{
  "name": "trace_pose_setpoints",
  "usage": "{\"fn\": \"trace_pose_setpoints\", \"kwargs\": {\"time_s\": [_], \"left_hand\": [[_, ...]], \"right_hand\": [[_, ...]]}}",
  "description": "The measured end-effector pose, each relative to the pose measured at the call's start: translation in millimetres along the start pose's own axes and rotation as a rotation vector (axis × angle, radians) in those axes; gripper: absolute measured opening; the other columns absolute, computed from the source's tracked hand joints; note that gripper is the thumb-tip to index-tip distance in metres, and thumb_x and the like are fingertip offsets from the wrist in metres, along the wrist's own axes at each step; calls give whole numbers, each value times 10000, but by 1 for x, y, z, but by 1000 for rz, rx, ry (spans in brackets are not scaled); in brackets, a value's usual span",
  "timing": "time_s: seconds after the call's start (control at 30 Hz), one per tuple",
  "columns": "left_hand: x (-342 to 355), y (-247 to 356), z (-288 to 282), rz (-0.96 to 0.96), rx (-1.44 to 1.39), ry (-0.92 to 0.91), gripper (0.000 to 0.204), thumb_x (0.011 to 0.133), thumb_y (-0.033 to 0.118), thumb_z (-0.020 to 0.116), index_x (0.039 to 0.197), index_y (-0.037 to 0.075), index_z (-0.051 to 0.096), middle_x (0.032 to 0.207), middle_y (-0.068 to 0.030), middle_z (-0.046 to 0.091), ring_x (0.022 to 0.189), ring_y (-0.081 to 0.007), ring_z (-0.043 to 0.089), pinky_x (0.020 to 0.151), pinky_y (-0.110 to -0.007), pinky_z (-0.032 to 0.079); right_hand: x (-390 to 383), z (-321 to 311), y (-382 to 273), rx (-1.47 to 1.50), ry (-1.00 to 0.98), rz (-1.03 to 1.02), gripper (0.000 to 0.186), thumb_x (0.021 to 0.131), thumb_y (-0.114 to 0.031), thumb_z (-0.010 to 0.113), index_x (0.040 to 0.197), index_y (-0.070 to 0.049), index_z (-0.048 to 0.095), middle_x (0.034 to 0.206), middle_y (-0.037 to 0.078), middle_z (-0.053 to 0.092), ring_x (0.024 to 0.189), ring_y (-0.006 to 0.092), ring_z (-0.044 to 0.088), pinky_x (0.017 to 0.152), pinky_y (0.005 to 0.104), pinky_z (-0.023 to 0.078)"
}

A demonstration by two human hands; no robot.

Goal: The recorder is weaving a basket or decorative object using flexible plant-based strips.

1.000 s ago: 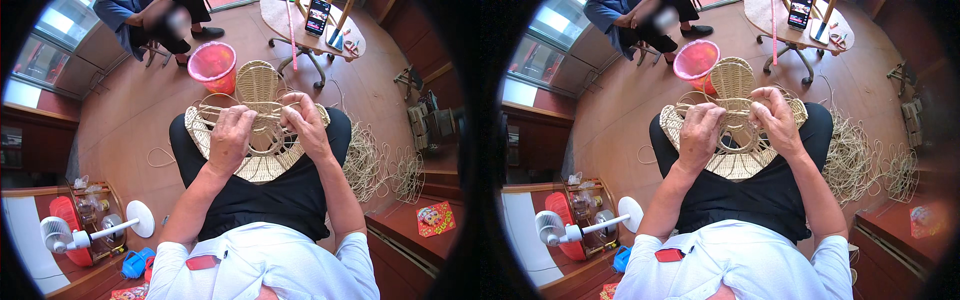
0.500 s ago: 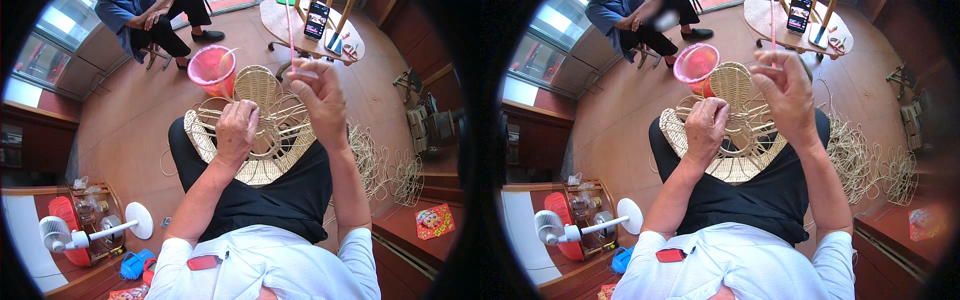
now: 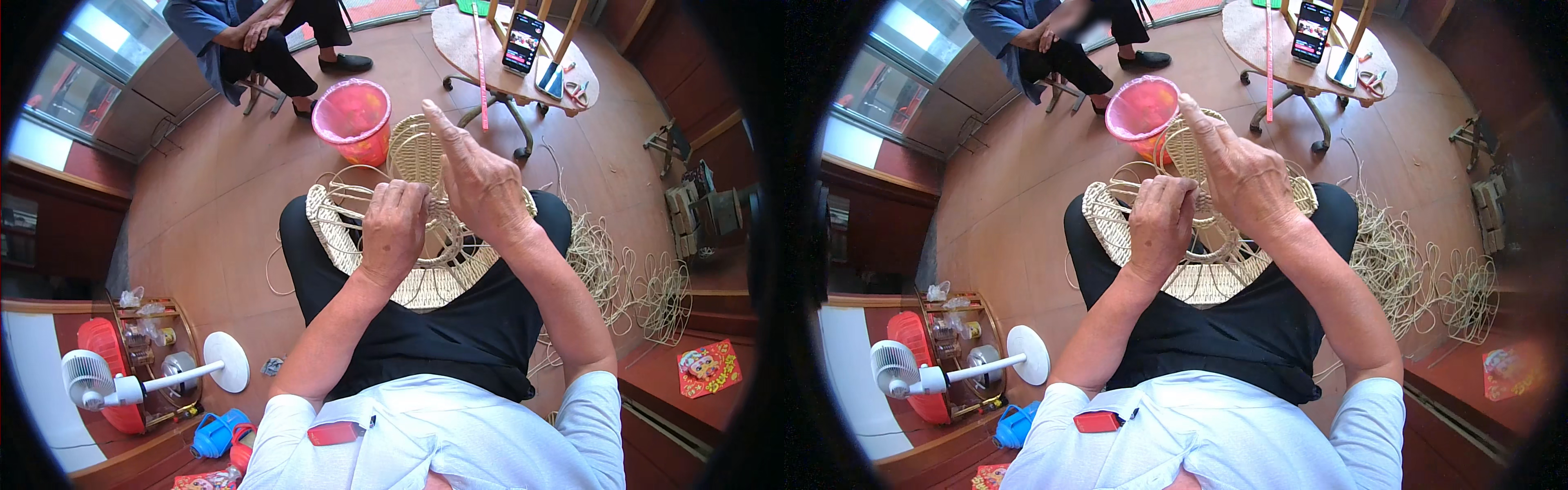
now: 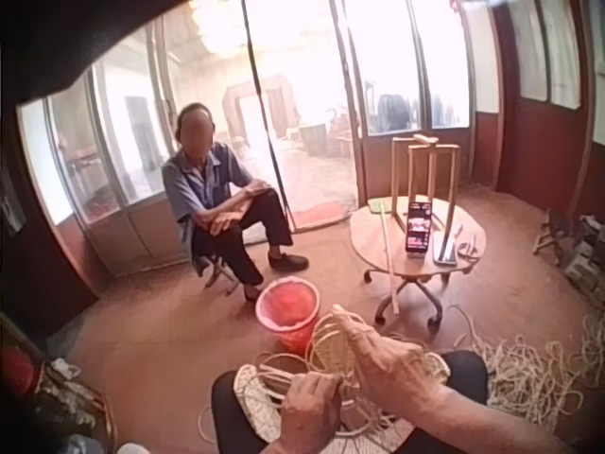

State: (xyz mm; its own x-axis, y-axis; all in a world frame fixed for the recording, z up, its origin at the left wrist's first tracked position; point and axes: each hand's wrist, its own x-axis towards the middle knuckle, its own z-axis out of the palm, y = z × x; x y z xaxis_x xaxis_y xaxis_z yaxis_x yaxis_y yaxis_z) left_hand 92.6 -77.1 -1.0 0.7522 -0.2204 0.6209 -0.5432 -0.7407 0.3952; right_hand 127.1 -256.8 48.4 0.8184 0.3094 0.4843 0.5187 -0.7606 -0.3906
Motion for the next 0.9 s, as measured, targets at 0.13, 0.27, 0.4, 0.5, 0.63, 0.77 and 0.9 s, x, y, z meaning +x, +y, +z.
{"fn": "trace_pose_setpoints", "kwargs": {"time_s": [0.13, 0.27, 0.4, 0.5, 0.63, 0.77, 0.9], "left_hand": [[0, -1, 2, -14, -21, 12, 126, 979, 55, 752, 1073, 56, 669, 971, -141, 665, 918, -360, 653, 831, -481, 541], [0, -2, 3, 16, -12, 4, 130, 975, 62, 749, 1062, 59, 652, 968, -140, 647, 908, -352, 643, 820, -470, 540], [2, -1, 3, 15, -28, 10, 127, 975, 59, 748, 1059, 54, 654, 965, -141, 644, 900, -352, 637, 814, -471, 536], [2, -1, 3, -7, -21, 9, 121, 974, 55, 747, 1054, 51, 655, 966, -140, 646, 896, -353, 634, 814, -471, 536], [0, 0, 3, -39, -48, 19, 149, 956, 27, 760, 1066, 55, 663, 954, -139, 666, 906, -365, 643, 835, -487, 520], [0, 0, 3, -42, -64, 14, 152, 953, 25, 758, 1067, 52, 661, 962, -142, 665, 916, -370, 641, 843, -489, 519], [0, 0, 2, -39, -89, 15, 136, 959, 40, 751, 1061, 49, 660, 958, -149, 654, 919, -381, 634, 843, -494, 519]], "right_hand": [[11, -6, 5, -59, 173, -67, 811, 942, -25, 733, 1696, -158, 464, 1322, 164, 719, 1105, 382, 745, 952, 493, 608], [23, -5, 13, -26, 149, -13, 771, 899, -78, 802, 1627, -143, 553, 1298, 139, 715, 1142, 377, 714, 1085, 495, 531], [37, -2, 22, 318, -143, 337, 643, 944, -119, 766, 1559, -67, 585, 1096, 190, 771, 1080, 370, 768, 979, 476, 595], [38, -1, 22, 364, -149, 368, 561, 948, -133, 762, 1492, -62, 648, 1026, 207, 780, 995, 364, 793, 931, 471, 620], [39, -2, 14, 311, -99, 383, 515, 940, -127, 764, 1443, -67, 674, 1037, 206, 790, 993, 360, 796, 927, 476, 619], [42, -2, 12, 189, -106, 358, 488, 932, -107, 756, 1411, -68, 672, 1055, 201, 798, 1006, 368, 797, 919, 485, 618], [43, 9, 16, 163, -21, 297, 426, 922, -78, 750, 1336, -77, 652, 938, 168, 757, 899, 369, 763, 830, 495, 594]]}}
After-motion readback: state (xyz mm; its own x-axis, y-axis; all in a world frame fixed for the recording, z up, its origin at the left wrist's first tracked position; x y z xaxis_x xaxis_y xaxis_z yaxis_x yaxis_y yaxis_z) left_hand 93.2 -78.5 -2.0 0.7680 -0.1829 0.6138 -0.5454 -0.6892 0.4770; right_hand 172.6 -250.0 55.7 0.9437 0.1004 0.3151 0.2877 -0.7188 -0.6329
